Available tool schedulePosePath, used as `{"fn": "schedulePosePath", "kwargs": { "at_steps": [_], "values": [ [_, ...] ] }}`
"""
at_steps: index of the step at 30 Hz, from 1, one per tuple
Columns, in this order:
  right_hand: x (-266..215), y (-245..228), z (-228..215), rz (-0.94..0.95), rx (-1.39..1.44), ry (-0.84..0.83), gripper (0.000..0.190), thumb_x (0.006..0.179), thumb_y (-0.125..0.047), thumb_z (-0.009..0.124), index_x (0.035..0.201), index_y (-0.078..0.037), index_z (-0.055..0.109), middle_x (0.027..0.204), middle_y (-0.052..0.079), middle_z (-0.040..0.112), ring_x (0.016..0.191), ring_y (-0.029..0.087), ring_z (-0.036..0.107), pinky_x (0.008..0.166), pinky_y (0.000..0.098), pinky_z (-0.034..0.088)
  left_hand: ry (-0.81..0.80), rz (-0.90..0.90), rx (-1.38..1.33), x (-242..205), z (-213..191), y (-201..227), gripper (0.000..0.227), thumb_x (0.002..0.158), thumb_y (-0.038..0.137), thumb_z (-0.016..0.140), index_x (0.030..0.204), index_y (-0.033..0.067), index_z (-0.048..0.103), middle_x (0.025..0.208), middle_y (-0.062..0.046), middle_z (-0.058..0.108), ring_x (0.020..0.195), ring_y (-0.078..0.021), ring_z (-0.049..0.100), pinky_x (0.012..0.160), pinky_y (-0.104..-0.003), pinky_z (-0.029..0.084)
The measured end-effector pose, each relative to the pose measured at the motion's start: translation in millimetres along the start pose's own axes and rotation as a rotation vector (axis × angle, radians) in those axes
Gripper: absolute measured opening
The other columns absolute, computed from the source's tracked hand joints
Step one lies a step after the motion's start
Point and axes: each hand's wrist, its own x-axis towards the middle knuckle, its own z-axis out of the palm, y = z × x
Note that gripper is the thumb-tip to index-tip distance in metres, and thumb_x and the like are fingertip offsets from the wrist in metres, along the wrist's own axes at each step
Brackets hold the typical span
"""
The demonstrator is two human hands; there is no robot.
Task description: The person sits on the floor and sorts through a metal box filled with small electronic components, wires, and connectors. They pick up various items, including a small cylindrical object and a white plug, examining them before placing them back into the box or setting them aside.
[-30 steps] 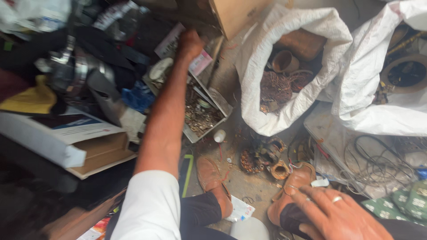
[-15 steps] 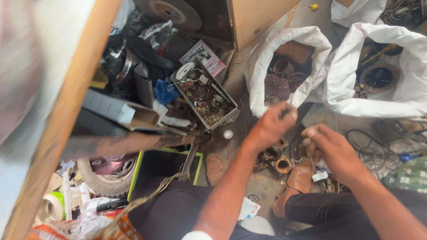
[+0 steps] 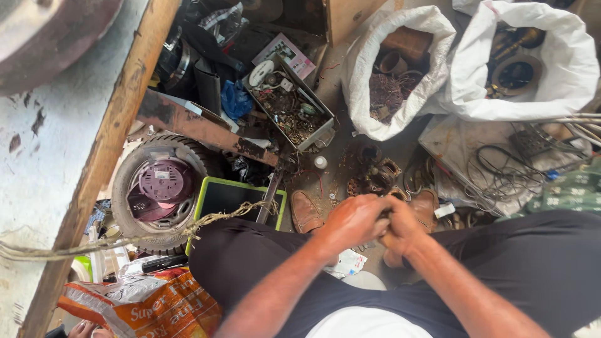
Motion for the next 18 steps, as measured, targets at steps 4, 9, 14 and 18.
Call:
{"fn": "schedulePosePath", "kwargs": {
  "at_steps": [4, 9, 14, 18],
  "values": [
    [7, 25, -26, 0.065, -0.067, 0.243, 0.025, 0.096, -0.024, 0.047, 0.098, -0.006, 0.064, 0.09, 0.008, 0.069, 0.074, 0.018, 0.067, 0.06, 0.0303, 0.056, -0.073, 0.019, 0.067, -17, -8, 3, 0.031, 0.083, 0.014, 0.071, 0.11, 0.0008, 0.065, 0.098, -0.017, 0.069, 0.093, -0.0391, 0.068, 0.081, -0.049, 0.053],
    [24, 20, -50, -0.065, -0.197, 0.36, 0.015, 0.1, -0.017, 0.055, 0.101, -0.006, 0.065, 0.09, 0.007, 0.068, 0.072, 0.016, 0.064, 0.055, 0.0302, 0.05, -0.068, 0.176, 0.12, -23, -22, 13, 0.05, 0.08, 0.016, 0.074, 0.126, 0.0017, 0.061, 0.109, -0.018, 0.068, 0.103, -0.0375, 0.067, 0.087, -0.048, 0.052],
    [30, -127, -37, -0.549, 0.161, 0.231, 0.011, 0.093, -0.011, 0.048, 0.094, -0.006, 0.057, 0.09, 0.014, 0.067, 0.081, 0.028, 0.065, 0.076, 0.0428, 0.056, -0.142, 0.269, 0.184, -16, -70, 17, 0.046, 0.085, 0.024, 0.076, 0.123, 0.0026, 0.061, 0.112, -0.018, 0.068, 0.105, -0.0375, 0.066, 0.089, -0.047, 0.052],
    [8, -196, -43, -0.706, 0.136, 0.465, 0.042, 0.102, -0.035, 0.048, 0.135, -0.01, 0.038, 0.144, 0.02, 0.046, 0.125, 0.042, 0.055, 0.102, 0.0606, 0.047, -0.199, 0.153, 0.261, -14, -102, 21, 0.045, 0.084, 0.025, 0.076, 0.122, 0.0055, 0.063, 0.112, -0.015, 0.068, 0.1, -0.0376, 0.066, 0.087, -0.047, 0.052]
  ]
}}
